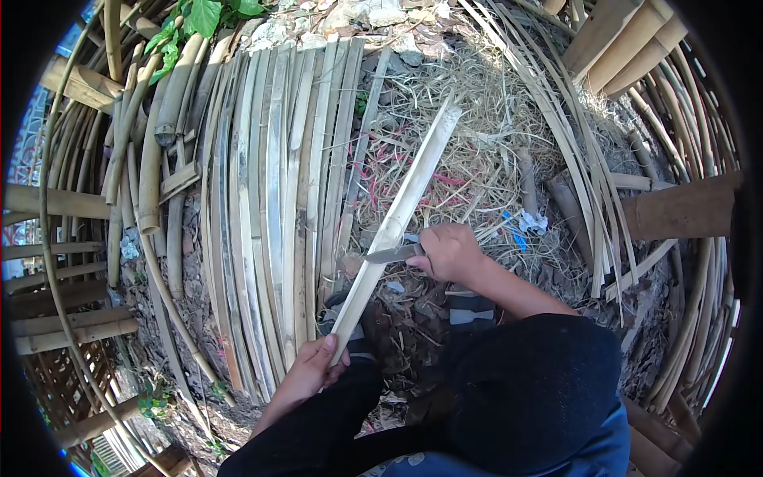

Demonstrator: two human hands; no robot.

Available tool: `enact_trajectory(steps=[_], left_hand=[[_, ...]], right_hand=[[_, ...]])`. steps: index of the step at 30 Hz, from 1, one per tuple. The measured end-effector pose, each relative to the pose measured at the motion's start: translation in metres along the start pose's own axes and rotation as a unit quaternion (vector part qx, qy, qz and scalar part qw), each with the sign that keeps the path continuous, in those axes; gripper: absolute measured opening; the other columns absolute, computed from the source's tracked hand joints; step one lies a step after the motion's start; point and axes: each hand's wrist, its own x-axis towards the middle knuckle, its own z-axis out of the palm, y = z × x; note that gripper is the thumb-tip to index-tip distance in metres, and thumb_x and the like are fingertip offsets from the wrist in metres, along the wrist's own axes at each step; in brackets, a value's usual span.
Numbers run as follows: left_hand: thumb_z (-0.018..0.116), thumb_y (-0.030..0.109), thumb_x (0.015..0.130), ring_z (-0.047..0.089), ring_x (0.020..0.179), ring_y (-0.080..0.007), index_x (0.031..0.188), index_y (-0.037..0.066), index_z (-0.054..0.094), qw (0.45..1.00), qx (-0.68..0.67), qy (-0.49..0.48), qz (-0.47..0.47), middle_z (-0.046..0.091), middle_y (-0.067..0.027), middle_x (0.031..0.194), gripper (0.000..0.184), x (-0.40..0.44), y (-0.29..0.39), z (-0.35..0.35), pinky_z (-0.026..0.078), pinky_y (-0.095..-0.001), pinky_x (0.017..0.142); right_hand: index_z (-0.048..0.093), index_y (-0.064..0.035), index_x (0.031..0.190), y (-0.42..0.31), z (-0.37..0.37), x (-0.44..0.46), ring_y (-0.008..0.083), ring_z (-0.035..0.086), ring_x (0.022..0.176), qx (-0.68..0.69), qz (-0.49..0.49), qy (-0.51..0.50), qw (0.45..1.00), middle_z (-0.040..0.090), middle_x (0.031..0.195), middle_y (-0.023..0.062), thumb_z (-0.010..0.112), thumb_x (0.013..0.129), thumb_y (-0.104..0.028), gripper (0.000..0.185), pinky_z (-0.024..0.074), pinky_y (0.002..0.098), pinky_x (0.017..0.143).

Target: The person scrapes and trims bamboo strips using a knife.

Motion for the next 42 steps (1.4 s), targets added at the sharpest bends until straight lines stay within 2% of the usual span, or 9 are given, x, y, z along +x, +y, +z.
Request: enact_trajectory(steps=[10, 12, 17, 23, 26, 29, 32, 33, 42], left_hand=[[0.032, 0.050, 0.108, 0.040, 0.047, -0.0084, 0.088, 0.003, 0.060, 0.999, -0.011, -0.012, 0.027, 0.045, -0.0004, 0.059, 0.058, 0.001, -0.002, -0.001, 0.033, -0.0242, 0.045], [0.033, 0.050, 0.108, 0.040, 0.047, -0.0084, 0.088, 0.004, 0.060, 1.000, -0.003, 0.003, 0.019, 0.045, -0.0003, 0.059, 0.057, 0.001, -0.002, -0.001, 0.033, -0.0240, 0.045], [0.034, 0.047, 0.109, 0.042, 0.048, -0.0087, 0.089, 0.004, 0.060, 0.999, 0.018, 0.035, -0.004, 0.045, -0.0001, 0.059, 0.054, 0.001, 0.000, 0.004, 0.034, -0.0246, 0.045], [0.037, 0.040, 0.109, 0.047, 0.052, -0.0120, 0.085, 0.001, 0.059, 0.964, 0.226, 0.103, 0.093, 0.049, -0.0025, 0.060, 0.051, -0.011, 0.005, 0.004, 0.040, -0.0299, 0.051], [0.039, 0.034, 0.109, 0.054, 0.052, -0.0216, 0.083, -0.003, 0.059, 0.926, 0.317, 0.137, 0.151, 0.053, -0.0097, 0.059, 0.049, -0.024, 0.012, 0.002, 0.044, -0.0376, 0.054], [0.042, 0.028, 0.108, 0.061, 0.059, -0.0410, 0.084, -0.005, 0.060, 0.874, 0.413, 0.160, 0.198, 0.058, -0.0224, 0.063, 0.044, -0.044, 0.030, 0.005, 0.047, -0.0458, 0.060], [0.042, 0.027, 0.107, 0.061, 0.059, -0.0421, 0.084, -0.005, 0.060, 0.840, 0.458, 0.176, 0.233, 0.058, -0.0227, 0.063, 0.043, -0.056, 0.035, 0.003, 0.048, -0.0467, 0.060], [0.047, 0.026, 0.106, 0.056, 0.064, -0.0535, 0.081, -0.006, 0.053, 0.847, 0.431, 0.183, 0.252, 0.053, -0.0306, 0.061, 0.041, -0.062, 0.040, 0.007, 0.043, -0.0540, 0.059], [0.047, 0.023, 0.105, 0.057, 0.066, -0.0525, 0.084, -0.006, 0.055, 0.817, 0.446, 0.226, 0.288, 0.055, -0.0303, 0.064, 0.036, -0.123, 0.062, 0.017, 0.044, -0.0540, 0.061]], right_hand=[[0.051, -0.0076, 0.072, 0.039, -0.026, 0.008, 0.0280, 0.058, 0.051, -0.031, -0.071, 0.018, 0.997, 0.053, 0.060, 0.0084, 0.061, 0.093, -0.051, 0.049, 0.0474, 0.0391, 0.048], [0.051, -0.0076, 0.073, 0.036, -0.025, -0.002, 0.0286, 0.059, 0.050, 0.142, 0.053, 0.072, 0.986, 0.054, 0.060, 0.0091, 0.060, 0.096, -0.045, 0.044, 0.0468, 0.0401, 0.047], [0.055, -0.0053, 0.074, -0.015, -0.036, 0.028, 0.0257, 0.061, 0.046, -0.096, 0.078, 0.040, 0.992, 0.057, 0.056, 0.0095, 0.061, 0.097, -0.042, 0.043, 0.0474, 0.0376, 0.040], [0.056, -0.0070, 0.072, 0.010, -0.068, 0.045, 0.0237, 0.058, 0.041, -0.209, 0.114, -0.011, 0.971, 0.057, 0.052, 0.0074, 0.057, 0.098, -0.046, 0.047, 0.0454, 0.0379, 0.038], [0.056, -0.0093, 0.072, 0.024, -0.092, 0.039, 0.0224, 0.059, 0.042, -0.232, 0.098, -0.026, 0.967, 0.056, 0.052, 0.0059, 0.053, 0.100, -0.046, 0.046, 0.0446, 0.0371, 0.039], [0.056, -0.0086, 0.068, 0.023, -0.111, 0.033, 0.0219, 0.058, 0.038, -0.252, 0.058, -0.001, 0.966, 0.056, 0.048, 0.0067, 0.053, 0.099, -0.049, 0.052, 0.0444, 0.0362, 0.037], [0.054, -0.0098, 0.071, 0.016, -0.140, 0.036, 0.0217, 0.058, 0.042, -0.279, 0.027, 0.041, 0.959, 0.056, 0.053, 0.0061, 0.055, 0.099, -0.047, 0.046, 0.0431, 0.0365, 0.039], [0.054, -0.0102, 0.071, 0.016, -0.148, 0.037, 0.0219, 0.057, 0.042, -0.295, 0.022, 0.055, 0.954, 0.055, 0.053, 0.0062, 0.055, 0.098, -0.048, 0.046, 0.0429, 0.0360, 0.039], [0.054, -0.0105, 0.068, 0.017, -0.213, 0.055, 0.0225, 0.059, 0.042, -0.342, 0.018, 0.125, 0.931, 0.056, 0.051, 0.0062, 0.057, 0.096, -0.051, 0.049, 0.0428, 0.0361, 0.037]])
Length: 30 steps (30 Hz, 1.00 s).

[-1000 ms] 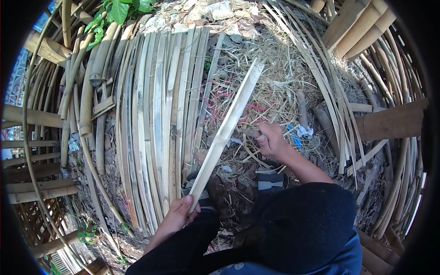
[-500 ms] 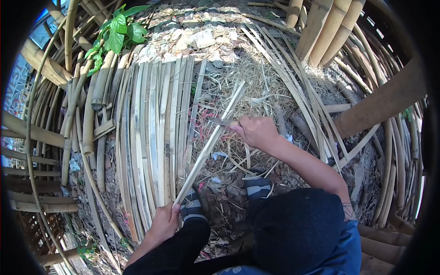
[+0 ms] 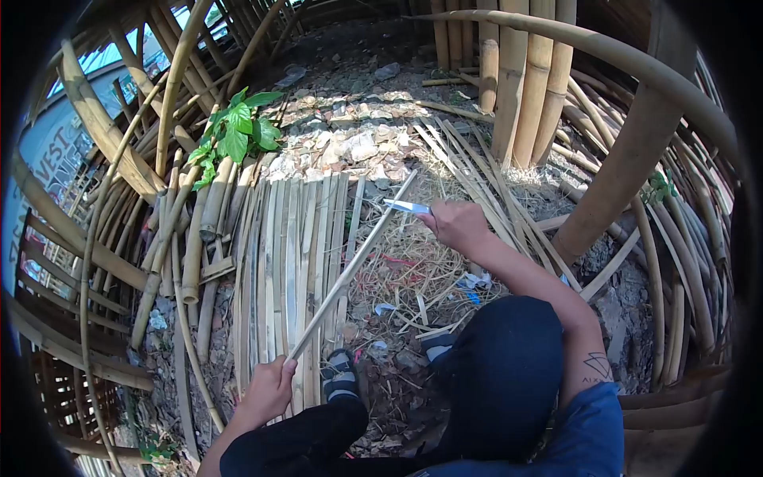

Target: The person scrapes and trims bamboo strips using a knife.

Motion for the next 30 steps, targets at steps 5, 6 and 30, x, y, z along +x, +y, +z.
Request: enact_trajectory(steps=[5, 6, 30], left_hand=[[0.048, 0.024, 0.104, 0.057, 0.066, -0.0517, 0.083, -0.004, 0.056, 0.998, 0.053, 0.044, -0.009, 0.055, -0.0292, 0.063, 0.036, -0.027, 0.001, -0.016, 0.045, -0.0536, 0.062], [0.048, 0.024, 0.104, 0.057, 0.066, -0.0517, 0.083, -0.004, 0.056, 0.997, 0.053, 0.050, -0.009, 0.055, -0.0292, 0.063, 0.036, -0.032, 0.004, -0.016, 0.045, -0.0536, 0.062], [0.045, 0.027, 0.105, 0.062, 0.063, -0.0445, 0.084, -0.006, 0.060, 0.973, 0.141, 0.182, -0.011, 0.061, -0.0249, 0.065, 0.042, -0.045, 0.063, -0.093, 0.048, -0.0487, 0.062]], right_hand=[[0.054, -0.0108, 0.068, 0.022, -0.008, 0.010, 0.0240, 0.059, 0.043, -0.054, -0.046, 0.050, 0.996, 0.056, 0.051, 0.0067, 0.056, 0.096, -0.054, 0.052, 0.0438, 0.0375, 0.038], [0.057, -0.0091, 0.069, 0.028, -0.014, 0.015, 0.0271, 0.062, 0.047, -0.054, -0.007, 0.027, 0.998, 0.060, 0.054, 0.0097, 0.052, 0.099, -0.053, 0.053, 0.0467, 0.0394, 0.041], [0.059, -0.0021, 0.078, -0.079, -0.134, 0.101, 0.0348, 0.062, 0.047, 0.262, -0.083, 0.002, 0.961, 0.061, 0.056, 0.0147, 0.047, 0.103, -0.047, 0.052, 0.0497, 0.0464, 0.047]])
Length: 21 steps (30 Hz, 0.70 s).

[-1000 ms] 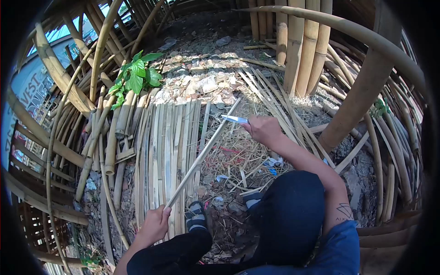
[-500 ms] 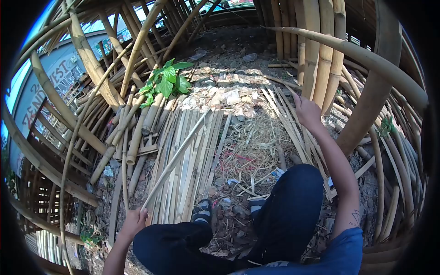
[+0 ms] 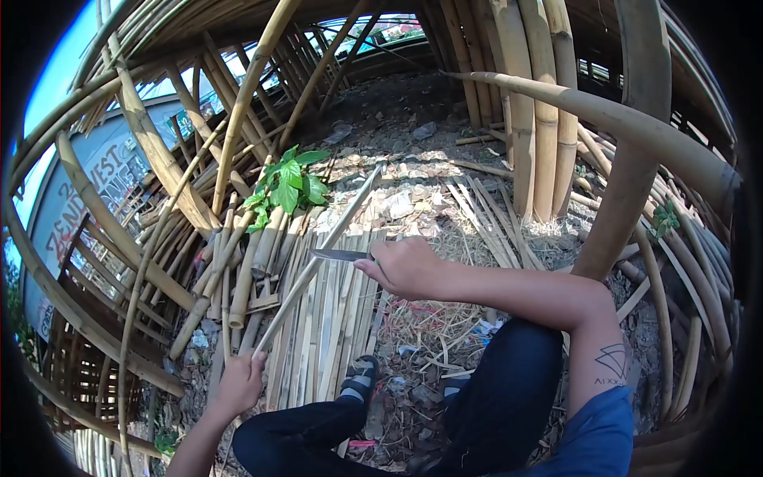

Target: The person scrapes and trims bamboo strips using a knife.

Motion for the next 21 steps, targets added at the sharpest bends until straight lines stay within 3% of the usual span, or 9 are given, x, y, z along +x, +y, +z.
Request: enact_trajectory(steps=[2, 5, 8, 13, 14, 15, 18, 20, 21], left_hand=[[0.047, 0.024, 0.104, 0.059, 0.063, -0.0491, 0.081, -0.005, 0.055, 0.999, 0.019, -0.011, 0.042, 0.059, -0.0274, 0.065, 0.037, 0.017, 0.005, 0.007, 0.046, -0.0519, 0.061], [0.048, 0.021, 0.103, 0.058, 0.065, -0.0512, 0.081, -0.004, 0.054, 0.997, 0.042, -0.006, 0.061, 0.058, -0.0293, 0.065, 0.034, 0.033, 0.024, 0.008, 0.045, -0.0548, 0.060], [0.050, 0.020, 0.102, 0.058, 0.063, -0.0503, 0.082, -0.003, 0.054, 0.994, 0.077, 0.000, 0.080, 0.058, -0.0286, 0.065, 0.031, 0.040, 0.018, 0.023, 0.045, -0.0558, 0.059], [0.055, 0.019, 0.100, 0.059, 0.061, -0.0492, 0.080, -0.001, 0.052, 0.995, 0.061, -0.027, 0.068, 0.058, -0.0272, 0.065, 0.029, 0.040, 0.005, 0.045, 0.045, -0.0555, 0.056], [0.056, 0.018, 0.099, 0.059, 0.060, -0.0487, 0.080, -0.001, 0.052, 0.995, 0.072, -0.032, 0.063, 0.058, -0.0269, 0.065, 0.028, 0.037, 0.005, 0.048, 0.045, -0.0551, 0.055], [0.057, 0.018, 0.098, 0.060, 0.061, -0.0478, 0.080, -0.001, 0.052, 0.996, 0.056, -0.024, 0.064, 0.059, -0.0263, 0.066, 0.026, 0.034, -0.002, 0.049, 0.046, -0.0540, 0.056], [0.057, 0.017, 0.098, 0.060, 0.061, -0.0474, 0.080, -0.001, 0.052, 0.993, 0.029, 0.032, 0.111, 0.059, -0.0256, 0.065, 0.026, 0.032, -0.015, 0.044, 0.046, -0.0536, 0.056], [0.058, 0.019, 0.098, 0.060, 0.063, -0.0474, 0.080, -0.001, 0.052, 0.995, 0.025, 0.027, 0.090, 0.059, -0.0258, 0.066, 0.027, 0.035, -0.010, 0.044, 0.047, -0.0535, 0.057], [0.058, 0.019, 0.098, 0.060, 0.063, -0.0475, 0.080, -0.001, 0.053, 0.997, 0.049, 0.014, 0.064, 0.059, -0.0261, 0.067, 0.028, 0.040, -0.005, 0.043, 0.047, -0.0536, 0.057]], right_hand=[[0.059, -0.0015, 0.080, 0.015, 0.008, 0.005, 0.0356, 0.062, 0.048, -0.014, 0.024, 0.003, 1.000, 0.062, 0.057, 0.0152, 0.045, 0.103, -0.047, 0.053, 0.0499, 0.0466, 0.047], [0.060, -0.0019, 0.084, 0.042, 0.003, 0.015, 0.0357, 0.064, 0.052, -0.029, 0.188, -0.020, 0.982, 0.065, 0.061, 0.0156, 0.038, 0.106, -0.044, 0.053, 0.0515, 0.0472, 0.051], [0.059, -0.0017, 0.085, 0.081, 0.012, 0.006, 0.0365, 0.061, 0.049, -0.079, 0.206, 0.038, 0.975, 0.060, 0.057, 0.0156, 0.038, 0.106, -0.043, 0.051, 0.0493, 0.0483, 0.049], [0.061, -0.0005, 0.087, 0.132, 0.012, -0.017, 0.0419, 0.066, 0.067, -0.117, 0.259, 0.011, 0.959, 0.066, 0.069, 0.0202, 0.038, 0.106, -0.042, 0.051, 0.0519, 0.0522, 0.062], [0.063, 0.0012, 0.088, 0.150, 0.007, -0.020, 0.0427, 0.068, 0.073, -0.118, 0.359, -0.040, 0.925, 0.068, 0.076, 0.0226, 0.036, 0.107, -0.041, 0.053, 0.0524, 0.0523, 0.065], [0.066, 0.0028, 0.085, 0.202, 0.022, -0.041, 0.0454, 0.068, 0.079, -0.119, 0.369, -0.064, 0.920, 0.069, 0.083, 0.0265, 0.033, 0.107, -0.041, 0.059, 0.0519, 0.0549, 0.070], [0.067, 0.0051, 0.083, 0.196, -0.009, -0.053, 0.0488, 0.066, 0.083, -0.129, 0.446, -0.014, 0.885, 0.068, 0.086, 0.0303, 0.031, 0.107, -0.041, 0.064, 0.0505, 0.0559, 0.075], [0.070, 0.0038, 0.090, 0.189, -0.009, -0.055, 0.0479, 0.066, 0.093, -0.098, 0.510, 0.068, 0.852, 0.070, 0.092, 0.0293, 0.026, 0.107, -0.043, 0.067, 0.0502, 0.0559, 0.085], [0.068, 0.0035, 0.088, 0.187, -0.012, -0.052, 0.0474, 0.066, 0.086, -0.072, 0.473, 0.141, 0.867, 0.068, 0.086, 0.0277, 0.028, 0.107, -0.045, 0.066, 0.0496, 0.0539, 0.078]])
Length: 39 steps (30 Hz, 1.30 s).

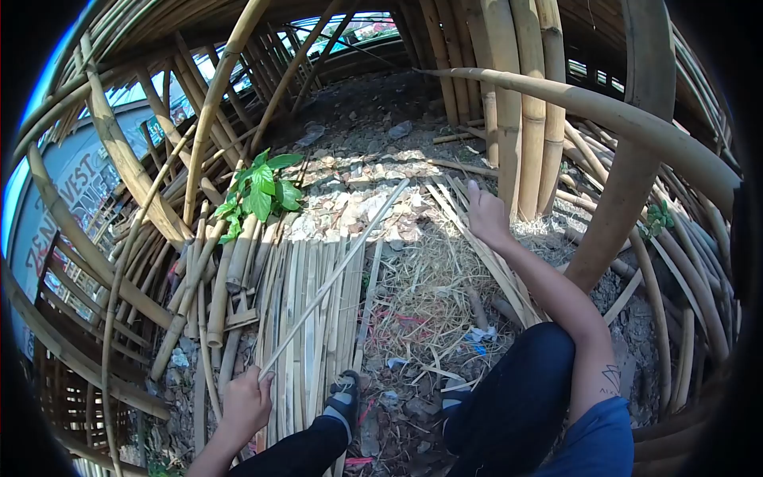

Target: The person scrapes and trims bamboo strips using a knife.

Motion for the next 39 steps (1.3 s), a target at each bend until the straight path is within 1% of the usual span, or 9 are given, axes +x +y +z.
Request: enact_trajectory(steps=[4, 6, 11, 12, 18, 29, 32, 34, 39], left_hand=[[0.058, 0.021, 0.098, 0.061, 0.063, -0.0476, 0.081, -0.002, 0.053, 0.999, 0.024, -0.014, -0.018, 0.060, -0.0266, 0.068, 0.029, 0.004, -0.002, 0.007, 0.047, -0.0546, 0.058], [0.058, 0.021, 0.098, 0.061, 0.063, -0.0476, 0.081, -0.002, 0.053, 0.999, 0.028, -0.016, -0.017, 0.060, -0.0266, 0.068, 0.029, 0.003, -0.001, 0.006, 0.047, -0.0547, 0.058], [0.059, 0.020, 0.097, 0.063, 0.062, -0.0450, 0.082, 0.000, 0.052, 0.998, 0.057, 0.002, 0.005, 0.061, -0.0248, 0.068, 0.026, 0.003, 0.007, 0.007, 0.048, -0.0528, 0.056], [0.059, 0.020, 0.097, 0.063, 0.062, -0.0450, 0.082, 0.000, 0.052, 0.998, 0.056, 0.001, 0.007, 0.061, -0.0248, 0.068, 0.026, 0.003, 0.006, 0.007, 0.048, -0.0528, 0.056], [0.060, 0.021, 0.097, 0.063, 0.062, -0.0439, 0.086, 0.001, 0.051, 0.996, 0.088, 0.013, 0.021, 0.062, -0.0232, 0.072, 0.024, 0.001, 0.003, 0.012, 0.049, -0.0512, 0.054], [0.065, 0.017, 0.092, 0.061, 0.062, -0.0421, 0.085, 0.002, 0.051, 0.995, 0.088, 0.033, 0.033, 0.059, -0.0211, 0.073, 0.022, 0.003, 0.002, 0.016, 0.048, -0.0493, 0.055], [0.066, 0.018, 0.092, 0.061, 0.063, -0.0413, 0.085, 0.002, 0.051, 0.993, 0.098, 0.056, 0.040, 0.059, -0.0205, 0.074, 0.023, 0.002, 0.000, 0.016, 0.048, -0.0487, 0.056], [0.067, 0.019, 0.091, 0.061, 0.065, -0.0406, 0.084, 0.002, 0.051, 0.991, 0.112, 0.062, 0.036, 0.059, -0.0200, 0.075, 0.024, 0.004, 0.004, 0.015, 0.048, -0.0483, 0.056], [0.067, 0.019, 0.092, 0.061, 0.065, -0.0403, 0.084, 0.002, 0.051, 0.990, 0.118, 0.064, 0.031, 0.059, -0.0199, 0.076, 0.024, 0.002, 0.000, 0.012, 0.048, -0.0486, 0.056]], right_hand=[[0.058, 0.0028, 0.077, -0.055, -0.034, -0.028, 0.0428, 0.060, 0.067, 0.163, -0.116, -0.007, 0.980, 0.060, 0.068, 0.0240, 0.035, 0.106, -0.046, 0.062, 0.0428, 0.0502, 0.063], [0.058, 0.0031, 0.075, -0.075, -0.035, -0.054, 0.0424, 0.060, 0.063, 0.149, -0.196, -0.100, 0.964, 0.059, 0.065, 0.0243, 0.036, 0.107, -0.045, 0.062, 0.0440, 0.0494, 0.061], [0.059, 0.0053, 0.080, -0.095, -0.011, -0.089, 0.0393, 0.060, 0.058, 0.213, -0.236, -0.212, 0.924, 0.059, 0.063, 0.0247, 0.038, 0.106, -0.046, 0.062, 0.0451, 0.0501, 0.061], [0.058, 0.0042, 0.087, -0.093, -0.006, -0.085, 0.0275, 0.059, 0.054, 0.219, -0.215, -0.169, 0.937, 0.059, 0.062, 0.0167, 0.037, 0.107, -0.047, 0.059, 0.0441, 0.0446, 0.056], [0.056, -0.0035, 0.084, -0.070, -0.017, -0.048, 0.0061, 0.043, 0.048, 0.484, 0.076, -0.162, 0.857, 0.048, 0.059, -0.0012, 0.043, 0.107, -0.044, 0.049, 0.0342, 0.0256, 0.044], [0.055, -0.0065, 0.081, -0.062, -0.006, -0.051, 0.0062, 0.039, 0.041, 0.352, 0.024, -0.191, 0.916, 0.044, 0.056, -0.0026, 0.048, 0.105, -0.045, 0.046, 0.0301, 0.0234, 0.038], [0.057, -0.0055, 0.079, -0.071, -0.006, -0.063, 0.0068, 0.041, 0.045, 0.339, 0.060, -0.226, 0.911, 0.047, 0.057, -0.0020, 0.049, 0.105, -0.043, 0.046, 0.0325, 0.0249, 0.042], [0.063, -0.0011, 0.075, -0.080, -0.002, -0.077, 0.0142, 0.049, 0.052, 0.268, -0.068, -0.292, 0.916, 0.053, 0.059, 0.0050, 0.047, 0.105, -0.041, 0.052, 0.0407, 0.0345, 0.054], [0.064, -0.0009, 0.076, -0.077, 0.010, -0.060, 0.0159, 0.051, 0.054, 0.268, -0.008, -0.237, 0.934, 0.056, 0.061, 0.0068, 0.047, 0.105, -0.041, 0.052, 0.0420, 0.0354, 0.057]])
